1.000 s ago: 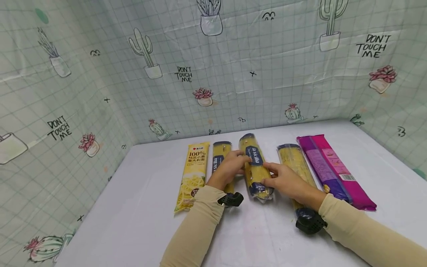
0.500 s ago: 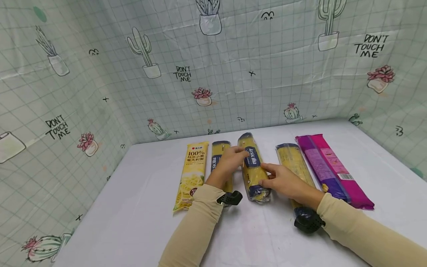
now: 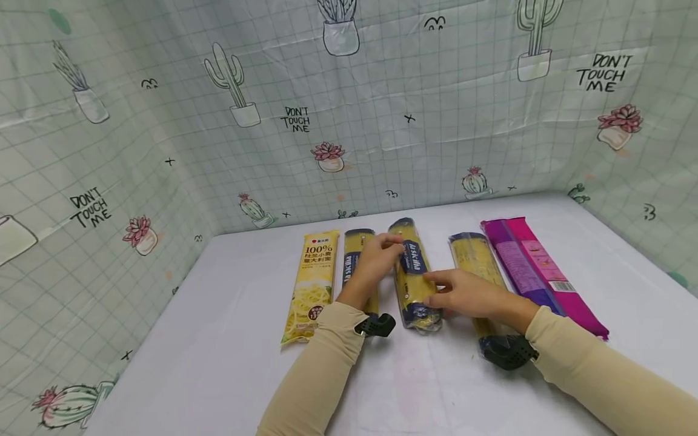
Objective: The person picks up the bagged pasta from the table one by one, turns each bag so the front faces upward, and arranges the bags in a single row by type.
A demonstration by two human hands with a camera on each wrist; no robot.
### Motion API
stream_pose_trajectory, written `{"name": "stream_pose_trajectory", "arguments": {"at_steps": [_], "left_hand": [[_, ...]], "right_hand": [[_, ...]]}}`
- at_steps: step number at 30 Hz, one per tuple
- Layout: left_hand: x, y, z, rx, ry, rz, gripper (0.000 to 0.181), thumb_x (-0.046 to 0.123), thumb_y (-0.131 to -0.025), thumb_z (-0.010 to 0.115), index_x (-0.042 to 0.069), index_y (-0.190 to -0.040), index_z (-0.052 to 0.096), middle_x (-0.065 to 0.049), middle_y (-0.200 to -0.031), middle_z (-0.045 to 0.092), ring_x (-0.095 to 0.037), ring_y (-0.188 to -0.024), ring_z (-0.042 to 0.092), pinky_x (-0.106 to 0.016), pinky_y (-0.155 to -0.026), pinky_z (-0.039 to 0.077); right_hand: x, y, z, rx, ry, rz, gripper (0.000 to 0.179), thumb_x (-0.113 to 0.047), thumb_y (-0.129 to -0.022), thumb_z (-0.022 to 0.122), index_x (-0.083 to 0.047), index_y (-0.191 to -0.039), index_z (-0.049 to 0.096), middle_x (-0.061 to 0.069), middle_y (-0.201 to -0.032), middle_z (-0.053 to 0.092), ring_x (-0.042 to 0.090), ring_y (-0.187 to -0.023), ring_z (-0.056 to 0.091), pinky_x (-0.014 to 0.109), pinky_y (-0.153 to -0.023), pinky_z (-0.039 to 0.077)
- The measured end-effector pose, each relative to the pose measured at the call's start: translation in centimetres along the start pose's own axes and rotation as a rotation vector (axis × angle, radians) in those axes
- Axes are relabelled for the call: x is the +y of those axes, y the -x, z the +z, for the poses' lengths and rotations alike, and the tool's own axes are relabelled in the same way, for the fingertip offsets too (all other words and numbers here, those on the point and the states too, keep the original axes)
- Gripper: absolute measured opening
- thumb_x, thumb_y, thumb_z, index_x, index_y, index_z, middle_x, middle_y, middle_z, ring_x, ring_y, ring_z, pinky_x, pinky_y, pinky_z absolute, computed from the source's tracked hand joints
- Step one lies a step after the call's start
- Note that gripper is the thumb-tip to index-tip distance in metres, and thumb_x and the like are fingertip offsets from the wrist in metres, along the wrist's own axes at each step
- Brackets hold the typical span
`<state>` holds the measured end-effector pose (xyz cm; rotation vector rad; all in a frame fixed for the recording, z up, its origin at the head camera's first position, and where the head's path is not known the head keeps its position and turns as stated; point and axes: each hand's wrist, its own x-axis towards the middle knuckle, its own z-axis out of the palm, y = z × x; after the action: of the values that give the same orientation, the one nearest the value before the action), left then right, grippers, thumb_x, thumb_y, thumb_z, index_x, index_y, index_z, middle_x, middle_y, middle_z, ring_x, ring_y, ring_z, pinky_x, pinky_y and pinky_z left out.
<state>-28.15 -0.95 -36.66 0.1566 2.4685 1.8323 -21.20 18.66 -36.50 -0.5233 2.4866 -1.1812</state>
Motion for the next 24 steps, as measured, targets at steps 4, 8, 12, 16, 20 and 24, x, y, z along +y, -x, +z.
{"name": "stream_pose_trajectory", "arguments": {"at_steps": [4,8,12,16,20,24], "left_hand": [[0.1,0.1,0.1,-0.008,0.037,0.024,0.023,0.016,-0.098,0.063,0.008,-0.119,0.071,-0.001,-0.108,0.067,-0.016,-0.094,0.063,-0.035,-0.084,0.053],[0.2,0.3,0.2,-0.059,0.113,0.005,0.024,0.014,-0.1,0.061,0.003,-0.121,0.068,-0.005,-0.106,0.069,-0.019,-0.093,0.067,-0.037,-0.082,0.056],[0.3,0.2,0.1,-0.11,0.159,-0.012,0.027,0.014,-0.102,0.058,0.001,-0.124,0.065,-0.009,-0.103,0.071,-0.02,-0.087,0.069,-0.034,-0.076,0.057],[0.4,0.1,0.2,-0.149,0.174,-0.023,0.028,0.013,-0.102,0.058,-0.001,-0.126,0.065,-0.007,-0.1,0.072,-0.02,-0.086,0.07,-0.031,-0.073,0.058],[0.7,0.2,1.0,-0.198,0.211,-0.034,0.027,0.01,-0.102,0.058,-0.002,-0.124,0.065,-0.009,-0.099,0.072,-0.021,-0.084,0.07,-0.032,-0.073,0.059],[1.3,0.8,2.0,-0.262,0.204,-0.04,0.022,0.01,-0.103,0.057,0.001,-0.12,0.066,-0.011,-0.098,0.071,-0.022,-0.084,0.07,-0.033,-0.074,0.059]], "right_hand": [[-0.9,0.7,-0.9,-0.034,0.042,0.032,0.065,-0.034,-0.098,0.064,0.005,-0.146,0.046,0.028,-0.138,0.054,0.027,-0.098,0.069,0.05,-0.092,0.053],[-1.0,1.1,-2.1,-0.043,0.032,0.064,0.057,-0.032,-0.099,0.062,0.004,-0.142,0.05,0.024,-0.13,0.061,0.025,-0.086,0.069,0.042,-0.077,0.057],[-0.7,1.2,-3.6,-0.019,0.032,0.081,0.056,-0.034,-0.1,0.06,0.003,-0.141,0.051,0.017,-0.118,0.067,0.025,-0.09,0.067,0.04,-0.076,0.057],[-0.2,1.2,-4.5,0.006,0.017,0.034,0.055,-0.032,-0.102,0.058,0.008,-0.14,0.049,0.02,-0.119,0.066,0.027,-0.097,0.067,0.04,-0.077,0.058],[0.7,1.4,-4.5,0.075,0.071,-0.023,0.05,-0.026,-0.102,0.059,0.011,-0.135,0.052,0.02,-0.116,0.067,0.027,-0.097,0.067,0.04,-0.076,0.058],[1.8,2.1,-4.6,0.17,0.227,-0.027,0.048,-0.028,-0.1,0.062,0.009,-0.131,0.057,0.019,-0.112,0.068,0.03,-0.099,0.066,0.045,-0.078,0.057]]}}
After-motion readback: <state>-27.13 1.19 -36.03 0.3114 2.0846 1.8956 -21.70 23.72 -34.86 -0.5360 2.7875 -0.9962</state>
